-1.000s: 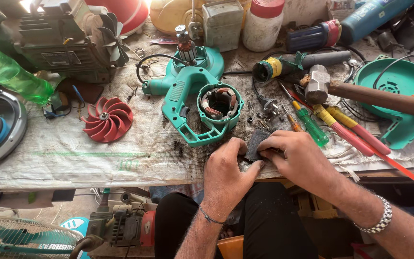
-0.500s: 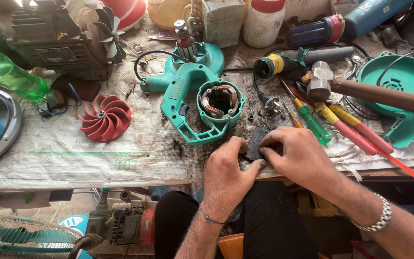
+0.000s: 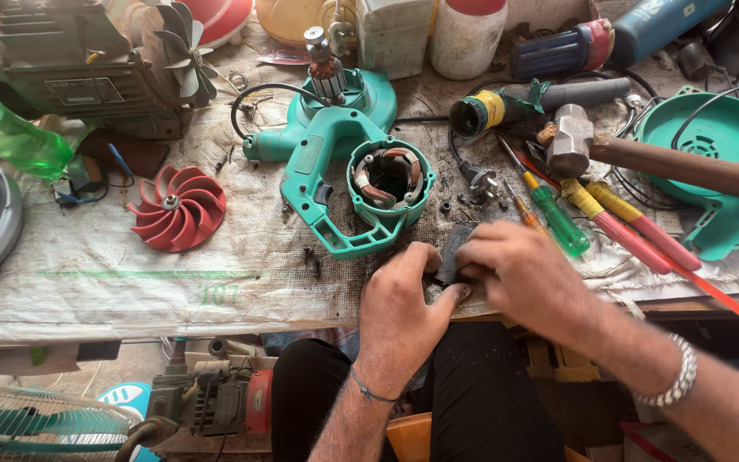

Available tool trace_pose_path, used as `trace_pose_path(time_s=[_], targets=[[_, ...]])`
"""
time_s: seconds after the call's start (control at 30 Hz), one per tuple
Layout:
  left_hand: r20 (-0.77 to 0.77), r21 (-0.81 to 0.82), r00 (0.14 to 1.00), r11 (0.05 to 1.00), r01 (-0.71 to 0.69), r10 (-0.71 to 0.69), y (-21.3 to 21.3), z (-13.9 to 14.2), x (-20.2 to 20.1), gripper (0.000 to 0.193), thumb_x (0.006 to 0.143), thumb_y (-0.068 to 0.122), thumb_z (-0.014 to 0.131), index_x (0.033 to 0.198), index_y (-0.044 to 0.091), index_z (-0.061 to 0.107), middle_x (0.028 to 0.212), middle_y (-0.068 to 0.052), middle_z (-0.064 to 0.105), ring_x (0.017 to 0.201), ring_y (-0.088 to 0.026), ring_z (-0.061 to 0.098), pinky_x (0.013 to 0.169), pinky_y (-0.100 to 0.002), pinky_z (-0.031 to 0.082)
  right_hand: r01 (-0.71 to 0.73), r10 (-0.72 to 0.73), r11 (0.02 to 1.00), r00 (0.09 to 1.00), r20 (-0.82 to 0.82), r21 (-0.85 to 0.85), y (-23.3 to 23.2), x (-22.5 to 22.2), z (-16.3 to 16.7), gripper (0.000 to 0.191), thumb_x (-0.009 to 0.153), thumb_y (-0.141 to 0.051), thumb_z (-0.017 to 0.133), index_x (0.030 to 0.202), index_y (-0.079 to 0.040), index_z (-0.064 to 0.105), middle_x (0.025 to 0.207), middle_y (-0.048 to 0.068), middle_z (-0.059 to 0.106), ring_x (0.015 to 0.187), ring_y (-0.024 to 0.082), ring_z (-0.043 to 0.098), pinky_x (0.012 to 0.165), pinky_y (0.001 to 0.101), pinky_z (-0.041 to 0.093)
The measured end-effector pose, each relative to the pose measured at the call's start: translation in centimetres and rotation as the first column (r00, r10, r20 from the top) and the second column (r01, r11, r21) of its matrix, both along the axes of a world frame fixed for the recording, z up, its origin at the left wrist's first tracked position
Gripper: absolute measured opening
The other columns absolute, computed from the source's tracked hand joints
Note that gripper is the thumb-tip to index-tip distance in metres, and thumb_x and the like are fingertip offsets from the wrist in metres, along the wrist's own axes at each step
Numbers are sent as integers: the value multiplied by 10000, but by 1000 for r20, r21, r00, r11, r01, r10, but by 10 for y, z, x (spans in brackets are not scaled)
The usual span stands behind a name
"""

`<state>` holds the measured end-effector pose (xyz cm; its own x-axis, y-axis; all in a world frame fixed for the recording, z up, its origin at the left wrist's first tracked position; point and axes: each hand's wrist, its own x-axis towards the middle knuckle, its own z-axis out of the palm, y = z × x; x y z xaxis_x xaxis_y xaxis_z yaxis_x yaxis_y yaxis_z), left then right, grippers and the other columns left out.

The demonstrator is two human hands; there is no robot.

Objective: The person sands a small metal component on a sanding block, then inserts it into a teal power tool housing. They use pliers to adjust the component and a screwdriver to tighten a screw on the housing. The person continues to manipulate the tool and its parts on a cluttered workbench.

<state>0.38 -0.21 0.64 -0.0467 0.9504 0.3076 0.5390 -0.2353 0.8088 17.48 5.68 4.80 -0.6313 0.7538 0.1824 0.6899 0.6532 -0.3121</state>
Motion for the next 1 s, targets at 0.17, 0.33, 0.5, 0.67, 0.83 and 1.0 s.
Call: trace_pose_path(time_s=[0.17, 0.33, 0.5, 0.67, 0.83, 1.0], targets=[[8, -31, 1000, 1000, -3, 3, 0, 4, -1, 374, 743, 164, 881, 985, 49, 619, 901, -115, 714, 827, -256, 738, 704, -388, 587, -241, 239, 969, 970, 37, 63, 13, 5, 7, 289, 615, 40, 707, 898, -15, 738, 854, 89, 695, 857, 298, 662, 774, 415, 545], [21, -36, 1000, 999, -7, 8, -2, 4, 0, 359, 755, 166, 876, 980, 52, 622, 911, -109, 720, 833, -255, 740, 710, -384, 583, -269, 267, 954, 963, 33, 130, 18, 5, 12, 296, 646, 72, 731, 931, -8, 727, 923, 109, 701, 907, 303, 662, 816, 411, 544], [17, 14, 1000, 1000, -15, 15, 0, 1, 0, 355, 758, 165, 876, 984, 54, 625, 937, -109, 729, 871, -260, 743, 744, -385, 589, -268, 256, 957, 960, 116, 110, 28, 10, 3, 306, 697, 130, 695, 949, -36, 745, 932, 90, 717, 903, 246, 682, 837, 386, 570], [9, -25, 1000, 999, -25, 26, 1, 2, 0, 369, 737, 154, 881, 978, 46, 624, 920, -117, 725, 865, -273, 737, 741, -400, 582, -331, 312, 933, 940, 140, 139, 34, 15, -10, 317, 693, 156, 658, 897, -67, 757, 923, 71, 739, 884, 223, 698, 798, 363, 602], [6, -34, 1000, 999, -15, 15, 0, 5, 0, 362, 748, 165, 879, 977, 47, 624, 914, -123, 720, 870, -278, 732, 745, -399, 577, -396, 395, 909, 918, 32, 129, 40, 16, -14, 161, 766, -8, 796, 863, -136, 783, 879, 40, 755, 855, 187, 702, 747, 342, 602], [25, -14, 1000, 1000, -18, 18, -2, 7, -1, 357, 746, 159, 879, 970, 44, 626, 924, -129, 731, 877, -299, 731, 745, -408, 573, -343, 333, 928, 939, 89, 143, 41, 15, -17, 165, 777, 10, 787, 885, -114, 774, 900, 51, 750, 877, 193, 702, 806, 349, 603]])
